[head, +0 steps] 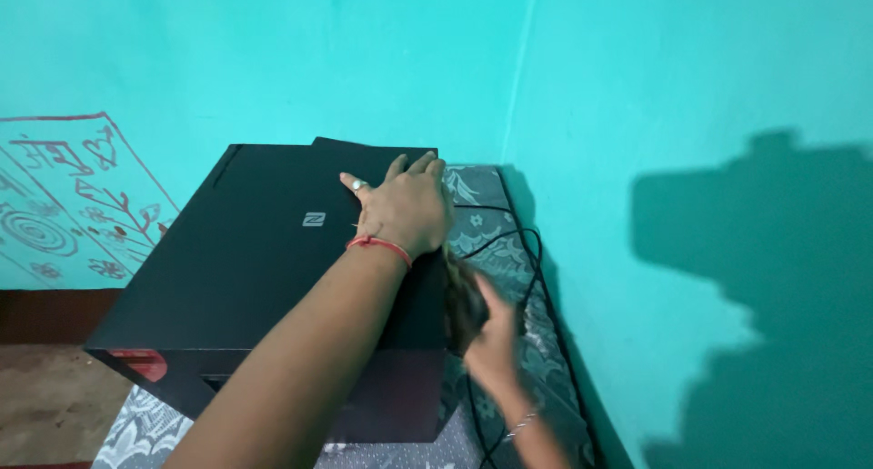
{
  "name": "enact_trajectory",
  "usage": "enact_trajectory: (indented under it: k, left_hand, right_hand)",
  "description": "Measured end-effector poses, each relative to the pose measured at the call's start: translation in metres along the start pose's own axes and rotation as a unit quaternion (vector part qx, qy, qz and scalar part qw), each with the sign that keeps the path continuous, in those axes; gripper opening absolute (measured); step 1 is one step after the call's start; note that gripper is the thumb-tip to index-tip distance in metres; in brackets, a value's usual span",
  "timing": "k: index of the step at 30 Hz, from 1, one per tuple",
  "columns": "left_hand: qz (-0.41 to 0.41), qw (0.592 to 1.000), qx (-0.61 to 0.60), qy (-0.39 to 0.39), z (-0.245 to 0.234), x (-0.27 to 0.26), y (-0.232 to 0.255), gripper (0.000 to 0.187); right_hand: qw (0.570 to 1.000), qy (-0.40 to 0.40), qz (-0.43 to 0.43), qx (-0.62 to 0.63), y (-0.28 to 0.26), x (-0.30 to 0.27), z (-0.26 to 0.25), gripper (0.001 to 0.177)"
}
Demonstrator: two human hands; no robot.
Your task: The person wipes the exterior of a black computer tower with a multicolored cloth, then moves to a smaller black box and wipes it as well. The person also handles and wipes a black cable connected to the tower.
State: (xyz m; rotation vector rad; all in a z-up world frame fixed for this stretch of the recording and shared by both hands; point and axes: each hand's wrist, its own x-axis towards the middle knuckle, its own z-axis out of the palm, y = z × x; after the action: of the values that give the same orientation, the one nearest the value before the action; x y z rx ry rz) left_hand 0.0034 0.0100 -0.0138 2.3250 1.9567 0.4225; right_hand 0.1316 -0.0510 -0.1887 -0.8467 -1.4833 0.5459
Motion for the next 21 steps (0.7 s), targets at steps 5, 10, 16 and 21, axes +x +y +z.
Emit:
enact_trajectory:
  k: [5,10,16,21]
  left_hand:
    - [-0.012,1.000,-0.006,-0.009,-0.001,0.001,0.002,0.052]
    - [-0.014,1.000,-0.003,-0.015,-0.001,0.001,0.003,0.052]
    - [-0.017,1.000,-0.004,-0.016,0.001,0.002,0.002,0.051]
    - [-0.009,1.000,-0.014,-0.010,0.001,0.002,0.000,0.052]
  right_hand:
    - [0.998,-0.007,0.020,0.060,0.020,-0.013,0.008,0.034]
    - [0.989,-0.111,0.087,0.043,0.021,0.005,-0.011,0.031]
    - [0.978,-0.118,0.153,-0.075,0.020,0.012,-0.017,0.029]
    - [0.945,-0.195,0.111,-0.236,0.004,0.035,-0.034,0.027]
